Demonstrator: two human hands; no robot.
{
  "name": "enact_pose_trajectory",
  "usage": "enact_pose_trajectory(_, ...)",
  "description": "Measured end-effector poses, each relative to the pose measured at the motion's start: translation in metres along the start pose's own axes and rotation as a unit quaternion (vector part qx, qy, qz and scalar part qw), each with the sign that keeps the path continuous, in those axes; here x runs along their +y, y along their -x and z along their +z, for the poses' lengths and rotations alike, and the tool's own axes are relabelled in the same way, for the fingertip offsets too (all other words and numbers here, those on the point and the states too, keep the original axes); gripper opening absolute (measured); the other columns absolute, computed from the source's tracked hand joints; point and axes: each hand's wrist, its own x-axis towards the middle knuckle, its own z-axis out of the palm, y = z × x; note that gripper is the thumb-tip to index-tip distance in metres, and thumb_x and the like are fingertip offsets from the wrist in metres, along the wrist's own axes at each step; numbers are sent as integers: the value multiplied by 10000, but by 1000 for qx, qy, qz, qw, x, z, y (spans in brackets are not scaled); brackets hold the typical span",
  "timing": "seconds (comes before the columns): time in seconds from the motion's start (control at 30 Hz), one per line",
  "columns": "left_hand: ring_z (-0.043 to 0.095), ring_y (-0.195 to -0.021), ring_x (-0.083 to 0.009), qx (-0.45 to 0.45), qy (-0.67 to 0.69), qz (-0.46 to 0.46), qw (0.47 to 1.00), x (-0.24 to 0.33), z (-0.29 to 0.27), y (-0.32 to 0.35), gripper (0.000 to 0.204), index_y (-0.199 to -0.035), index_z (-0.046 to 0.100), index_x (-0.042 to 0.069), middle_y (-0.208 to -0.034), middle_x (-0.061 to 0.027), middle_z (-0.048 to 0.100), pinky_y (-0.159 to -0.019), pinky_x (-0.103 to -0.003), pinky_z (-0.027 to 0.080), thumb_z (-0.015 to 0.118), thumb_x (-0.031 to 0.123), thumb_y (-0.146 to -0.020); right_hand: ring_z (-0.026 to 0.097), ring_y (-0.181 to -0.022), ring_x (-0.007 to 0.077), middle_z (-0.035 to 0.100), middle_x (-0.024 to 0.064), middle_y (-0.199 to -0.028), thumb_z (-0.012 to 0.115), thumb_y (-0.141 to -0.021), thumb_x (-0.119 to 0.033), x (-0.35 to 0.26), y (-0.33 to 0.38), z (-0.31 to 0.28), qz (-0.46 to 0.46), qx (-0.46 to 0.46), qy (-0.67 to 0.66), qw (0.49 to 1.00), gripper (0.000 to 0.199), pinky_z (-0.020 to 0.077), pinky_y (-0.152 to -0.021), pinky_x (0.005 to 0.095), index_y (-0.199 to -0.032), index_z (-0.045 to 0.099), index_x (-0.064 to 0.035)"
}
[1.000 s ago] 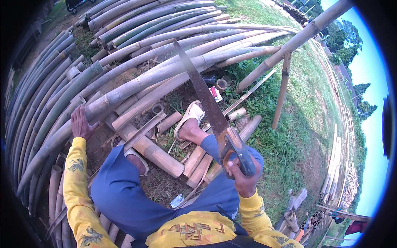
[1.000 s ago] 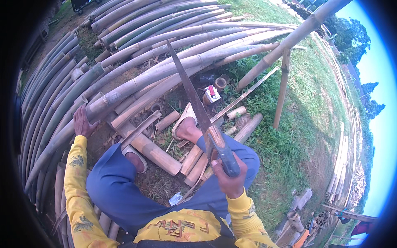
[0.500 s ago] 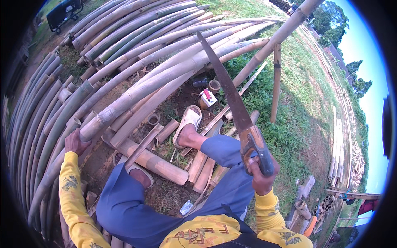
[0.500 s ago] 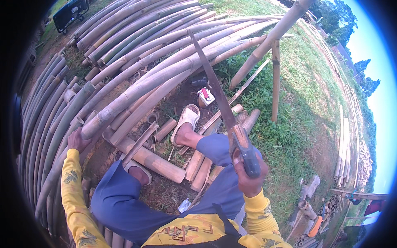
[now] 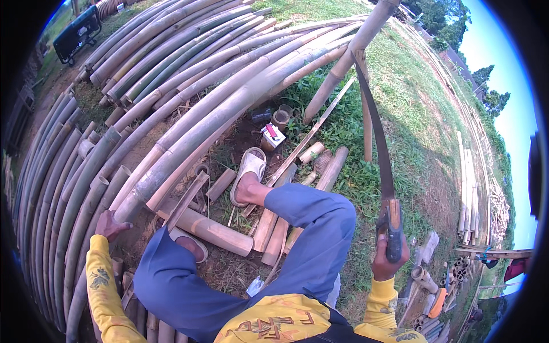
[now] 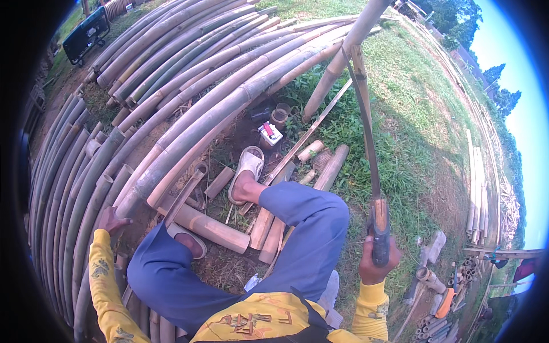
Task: The person sits on the ground and uses a hand saw to cut long bamboo poles into shorter sections. They repeatedly position a pole, saw through it, and set the cut piece aside, continuing this process with multiple poles.
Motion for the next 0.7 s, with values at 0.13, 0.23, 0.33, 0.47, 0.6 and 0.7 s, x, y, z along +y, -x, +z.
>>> enact_pose_trajectory(0.13,663,-1163,-413,25,-39,-38,998,54,-4,33,933,-1313,633,-64,-1237,-299,679,-1026,-462,509,891,507,-622,624,-623,260,620,122,-732,718,-876,-90,10,16,-17,23,14,39,999,140,478,-614,379,-952,647,5)
enact_pose_trajectory(0.23,668,-1150,-411,16,-61,-54,997,59,-10,33,903,-1295,646,-53,-1216,-304,683,-1016,-465,514,878,517,-634,620,-618,253,620,123,-732,720,-877,-90,18,18,-20,18,24,33,999,151,475,-608,369,-954,642,14)
enact_pose_trajectory(0.33,676,-1130,-412,-8,-54,-51,997,50,-11,42,893,-1287,651,-47,-1177,-306,695,-1004,-471,517,866,530,-640,614,-614,219,628,102,-734,717,-883,-83,12,16,-23,9,17,13,1000,150,473,-599,351,-957,640,23)
enact_pose_trajectory(0.47,674,-1147,-395,-18,-45,-44,998,38,-4,20,886,-1277,652,-50,-1194,-288,698,-1020,-458,506,851,556,-663,606,-615,161,636,57,-733,691,-893,-49,11,15,-11,2,-4,-42,999,116,467,-582,316,-970,646,26)
enact_pose_trajectory(0.6,666,-1128,-416,44,-19,15,999,19,7,21,854,-1260,658,-50,-1182,-301,694,-1013,-456,500,826,553,-679,594,-608,117,636,36,-729,663,-900,-7,-18,-2,39,-26,-83,-185,979,92,458,-562,267,-985,656,27)
enact_pose_trajectory(0.7,673,-1102,-422,48,-75,-9,996,28,9,27,817,-1245,671,-34,-1140,-294,703,-989,-475,514,831,529,-675,583,-601,94,632,27,-729,691,-879,23,-43,-6,93,21,-191,-332,923,77,447,-559,225,-928,633,14)
